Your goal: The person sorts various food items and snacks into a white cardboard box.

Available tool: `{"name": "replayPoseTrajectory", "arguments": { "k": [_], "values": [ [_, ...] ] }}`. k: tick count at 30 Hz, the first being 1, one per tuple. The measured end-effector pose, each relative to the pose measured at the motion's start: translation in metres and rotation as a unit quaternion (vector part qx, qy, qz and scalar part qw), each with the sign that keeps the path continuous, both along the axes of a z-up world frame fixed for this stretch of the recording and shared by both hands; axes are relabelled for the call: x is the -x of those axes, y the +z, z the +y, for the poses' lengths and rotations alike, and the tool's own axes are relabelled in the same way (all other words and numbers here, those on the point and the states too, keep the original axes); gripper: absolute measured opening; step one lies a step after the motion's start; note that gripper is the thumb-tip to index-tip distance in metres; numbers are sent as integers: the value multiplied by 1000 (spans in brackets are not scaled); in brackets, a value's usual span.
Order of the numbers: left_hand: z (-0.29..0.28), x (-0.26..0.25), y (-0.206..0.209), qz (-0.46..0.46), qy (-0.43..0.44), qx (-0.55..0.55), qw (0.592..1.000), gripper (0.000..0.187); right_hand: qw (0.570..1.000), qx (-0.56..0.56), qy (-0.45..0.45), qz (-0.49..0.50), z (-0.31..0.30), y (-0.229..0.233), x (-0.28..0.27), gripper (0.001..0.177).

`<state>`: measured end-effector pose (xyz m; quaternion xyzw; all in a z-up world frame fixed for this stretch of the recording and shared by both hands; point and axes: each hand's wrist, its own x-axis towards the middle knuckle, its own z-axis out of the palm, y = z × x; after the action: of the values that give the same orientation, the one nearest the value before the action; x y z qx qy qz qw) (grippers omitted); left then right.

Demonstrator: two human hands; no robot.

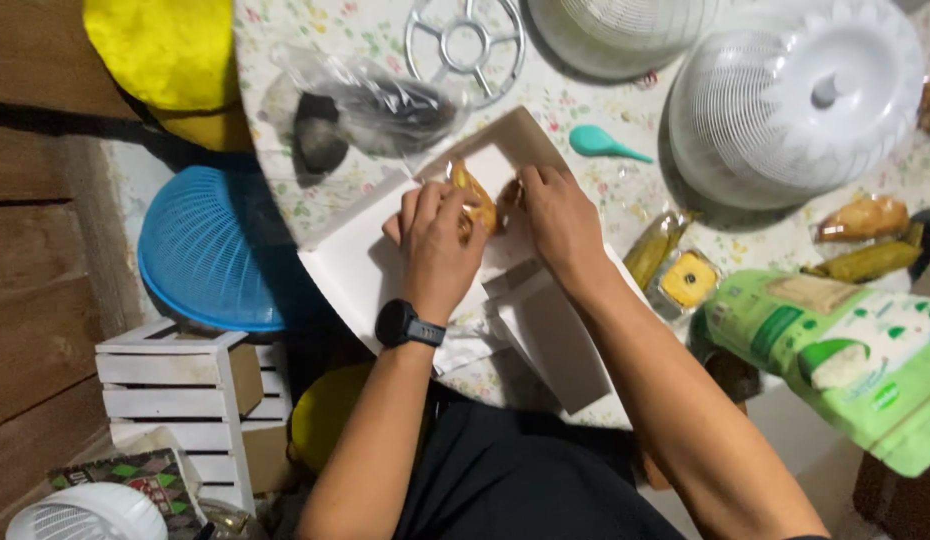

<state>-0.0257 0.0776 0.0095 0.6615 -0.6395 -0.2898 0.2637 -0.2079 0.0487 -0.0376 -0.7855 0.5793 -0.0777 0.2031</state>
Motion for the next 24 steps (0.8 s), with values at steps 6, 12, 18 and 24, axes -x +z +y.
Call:
{"name": "replayPoseTrajectory", "arguments": {
  "k": [6,12,18,24],
  "values": [
    [-11,-10,-7,-4,-6,32,999,18,997,40,-12,-65,-22,18,-23,23],
    [-28,-23,0,-73,-9,69,995,20,986,141,22,-87,-24,26,-39,27],
    [-22,-31,1,-84,93,-55,991,42,963,-139,-179,-148,-6,-4,-42,40],
    [-14,-34,-24,-7,70,11,997,43,922,-207,-195,-264,-8,-22,-41,40]
  ]
}}
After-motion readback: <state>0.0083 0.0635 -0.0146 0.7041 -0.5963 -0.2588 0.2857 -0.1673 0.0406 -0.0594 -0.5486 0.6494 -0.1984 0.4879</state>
